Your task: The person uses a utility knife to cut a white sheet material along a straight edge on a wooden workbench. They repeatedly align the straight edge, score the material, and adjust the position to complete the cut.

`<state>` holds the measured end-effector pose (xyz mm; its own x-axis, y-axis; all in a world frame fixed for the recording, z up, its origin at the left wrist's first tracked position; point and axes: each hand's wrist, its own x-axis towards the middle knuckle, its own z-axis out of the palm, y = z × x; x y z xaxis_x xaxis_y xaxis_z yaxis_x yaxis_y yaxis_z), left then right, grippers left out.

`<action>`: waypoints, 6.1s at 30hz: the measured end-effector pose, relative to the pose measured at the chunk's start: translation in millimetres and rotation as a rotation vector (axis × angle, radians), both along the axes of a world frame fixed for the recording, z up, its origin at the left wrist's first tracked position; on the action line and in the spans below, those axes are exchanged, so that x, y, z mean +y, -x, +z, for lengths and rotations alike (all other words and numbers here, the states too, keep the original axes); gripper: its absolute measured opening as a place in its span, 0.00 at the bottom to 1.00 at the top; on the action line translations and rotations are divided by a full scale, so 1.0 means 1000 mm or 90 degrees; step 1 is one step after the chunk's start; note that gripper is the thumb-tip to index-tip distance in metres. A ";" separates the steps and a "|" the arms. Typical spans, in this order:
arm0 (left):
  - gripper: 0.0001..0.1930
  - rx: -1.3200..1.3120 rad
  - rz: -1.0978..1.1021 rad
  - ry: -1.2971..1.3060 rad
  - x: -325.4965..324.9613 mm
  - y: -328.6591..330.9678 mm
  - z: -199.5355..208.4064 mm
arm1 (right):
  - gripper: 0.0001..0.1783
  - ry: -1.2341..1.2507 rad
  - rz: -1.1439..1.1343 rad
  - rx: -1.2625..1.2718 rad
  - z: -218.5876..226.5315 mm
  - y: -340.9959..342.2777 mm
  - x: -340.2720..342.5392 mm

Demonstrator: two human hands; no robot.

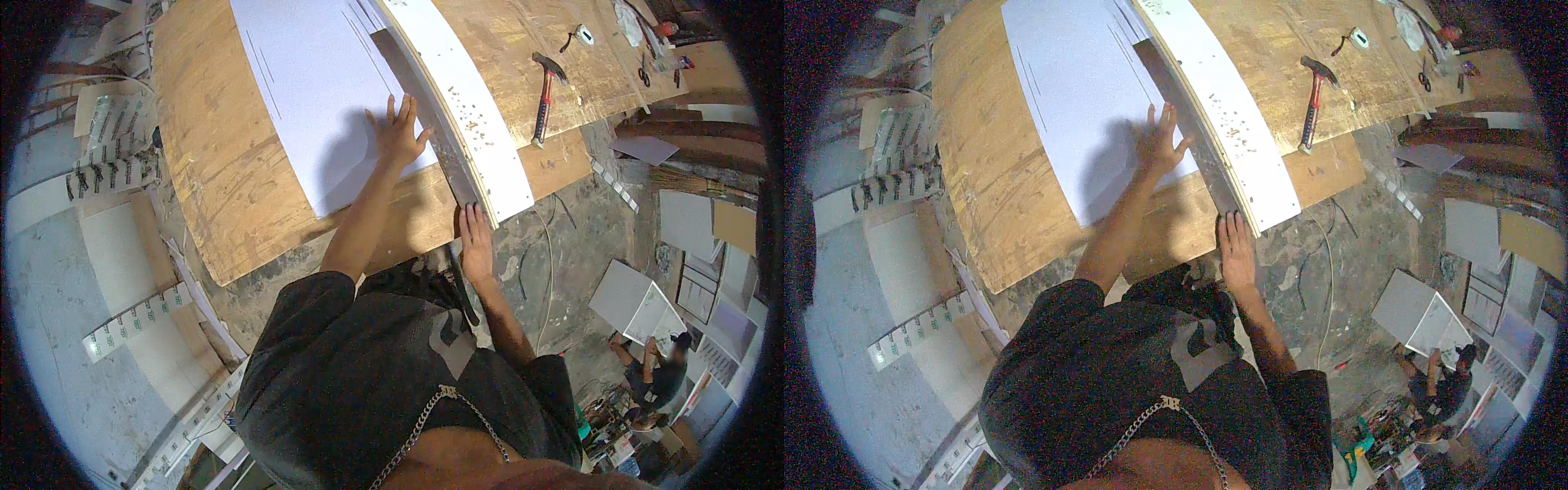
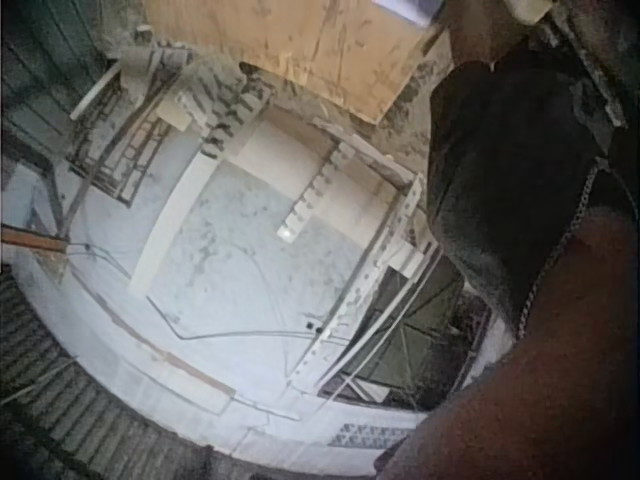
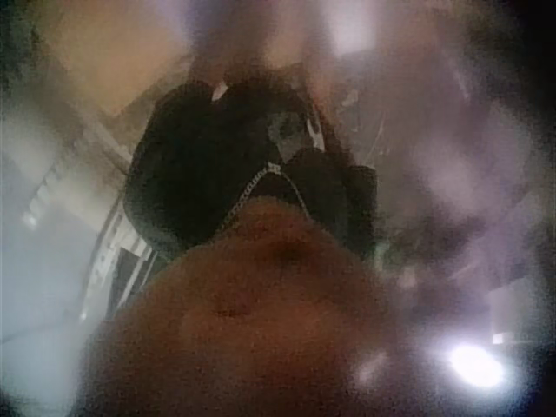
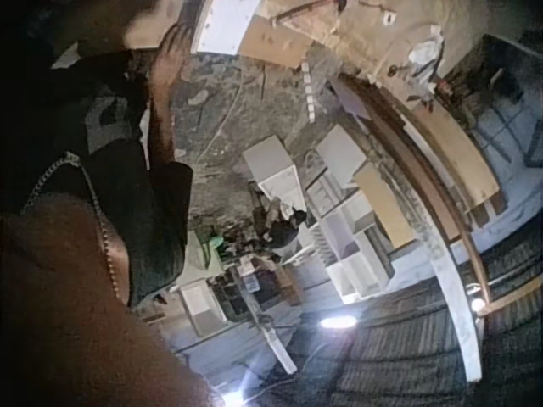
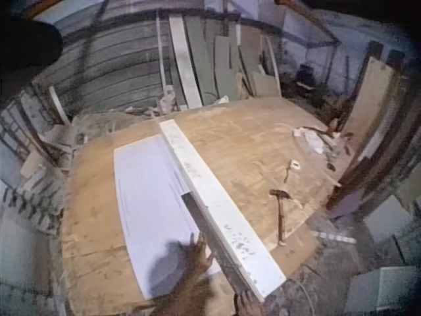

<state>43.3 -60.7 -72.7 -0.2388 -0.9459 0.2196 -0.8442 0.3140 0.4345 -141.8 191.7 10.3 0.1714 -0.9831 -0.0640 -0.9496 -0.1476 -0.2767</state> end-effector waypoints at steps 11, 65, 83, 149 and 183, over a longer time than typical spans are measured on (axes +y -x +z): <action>0.41 -0.062 0.020 -0.043 0.002 0.005 0.015 | 0.35 -0.065 0.124 0.107 0.003 0.004 -0.035; 0.43 -0.058 0.053 -0.027 -0.034 -0.004 0.013 | 0.41 0.011 0.064 -0.103 -0.015 -0.010 -0.079; 0.41 0.013 0.053 -0.033 -0.032 -0.004 0.025 | 0.34 -0.001 0.086 -0.031 -0.008 -0.014 -0.091; 0.38 -0.080 0.058 -0.002 -0.052 -0.015 0.030 | 0.37 -0.046 0.162 0.114 -0.024 -0.053 -0.221; 0.30 -0.045 0.065 0.021 -0.060 -0.014 0.014 | 0.31 0.058 0.187 0.120 -0.031 -0.067 -0.266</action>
